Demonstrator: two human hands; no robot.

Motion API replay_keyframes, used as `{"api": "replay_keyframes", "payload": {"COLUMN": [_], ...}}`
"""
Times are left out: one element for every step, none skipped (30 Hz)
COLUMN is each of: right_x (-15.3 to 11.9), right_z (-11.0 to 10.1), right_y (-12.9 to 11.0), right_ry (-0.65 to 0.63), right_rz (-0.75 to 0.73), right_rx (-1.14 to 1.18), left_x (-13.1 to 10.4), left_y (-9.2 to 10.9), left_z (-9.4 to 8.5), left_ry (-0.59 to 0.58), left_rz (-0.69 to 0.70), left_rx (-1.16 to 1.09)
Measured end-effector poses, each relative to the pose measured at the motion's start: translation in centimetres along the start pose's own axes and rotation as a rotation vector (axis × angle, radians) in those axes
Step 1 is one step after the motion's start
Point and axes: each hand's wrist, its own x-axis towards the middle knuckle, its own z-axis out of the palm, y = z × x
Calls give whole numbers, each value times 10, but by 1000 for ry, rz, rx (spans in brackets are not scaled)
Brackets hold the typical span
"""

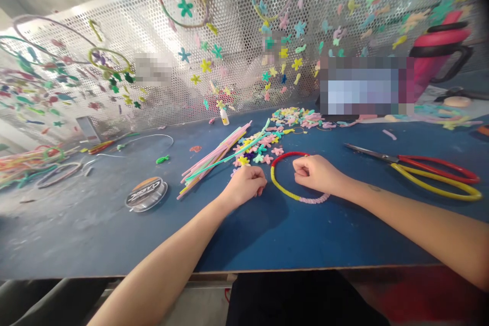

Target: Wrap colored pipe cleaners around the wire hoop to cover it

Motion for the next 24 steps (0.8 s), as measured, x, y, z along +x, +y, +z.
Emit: {"api": "replay_keyframes", "payload": {"right_x": [0, 0, 1, 1, 2, 2, 3, 4, 5, 5, 6, 7, 8, 8, 8, 8, 7, 7, 6, 6, 5, 5, 5, 4], "right_z": [-1, -3, -5, -7, -8, -9, -9, -9, -8, -7, -5, -4, -2, -1, 0, 0, 0, -1, -2, -3, -4, -5, -6, -6], "right_y": [-1, -2, -4, -6, -9, -12, -15, -19, -21, -24, -25, -26, -26, -26, -25, -25, -25, -25, -25, -25, -26, -26, -27, -27], "right_ry": [14, 34, 56, 76, 87, 85, 72, 52, 32, 12, -3, -15, -24, -28, -28, -22, -14, -6, 1, 4, 4, 1, -6, -14], "right_rz": [4, 6, 5, 1, -8, -22, -38, -56, -71, -81, -85, -82, -76, -67, -55, -41, -27, -14, -2, 8, 15, 20, 21, 18], "right_rx": [32, 64, 92, 115, 132, 144, 154, 166, 182, 201, 222, 247, 274, 302, 331, 359, 387, 413, 436, 456, 475, 493, 509, 522], "left_x": [-1, -2, -3, -5, -6, -7, -8, -8, -9, -9, -9, -8, -8, -8, -7, -7, -7, -6, -6, -5, -5, -5, -4, -4], "left_y": [2, 5, 7, 10, 13, 15, 17, 19, 20, 21, 21, 22, 21, 21, 21, 20, 19, 18, 17, 16, 16, 16, 16, 17], "left_z": [0, 0, 1, 1, 2, 4, 5, 6, 8, 9, 10, 11, 12, 13, 14, 14, 15, 15, 16, 17, 17, 18, 18, 18], "left_ry": [22, 52, 87, 122, 150, 167, 173, 169, 160, 149, 142, 142, 153, 171, 191, 207, 218, 220, 217, 213, 212, 217, 225, 232], "left_rz": [26, 64, 114, 170, 225, 270, 305, 328, 340, 348, 359, 376, 400, 425, 444, 449, 439, 414, 383, 352, 328, 315, 314, 321], "left_rx": [-26, -66, -114, -164, -209, -241, -259, -264, -257, -238, -209, -176, -147, -130, -131, -152, -189, -235, -283, -327, -363, -391, -411, -422]}}
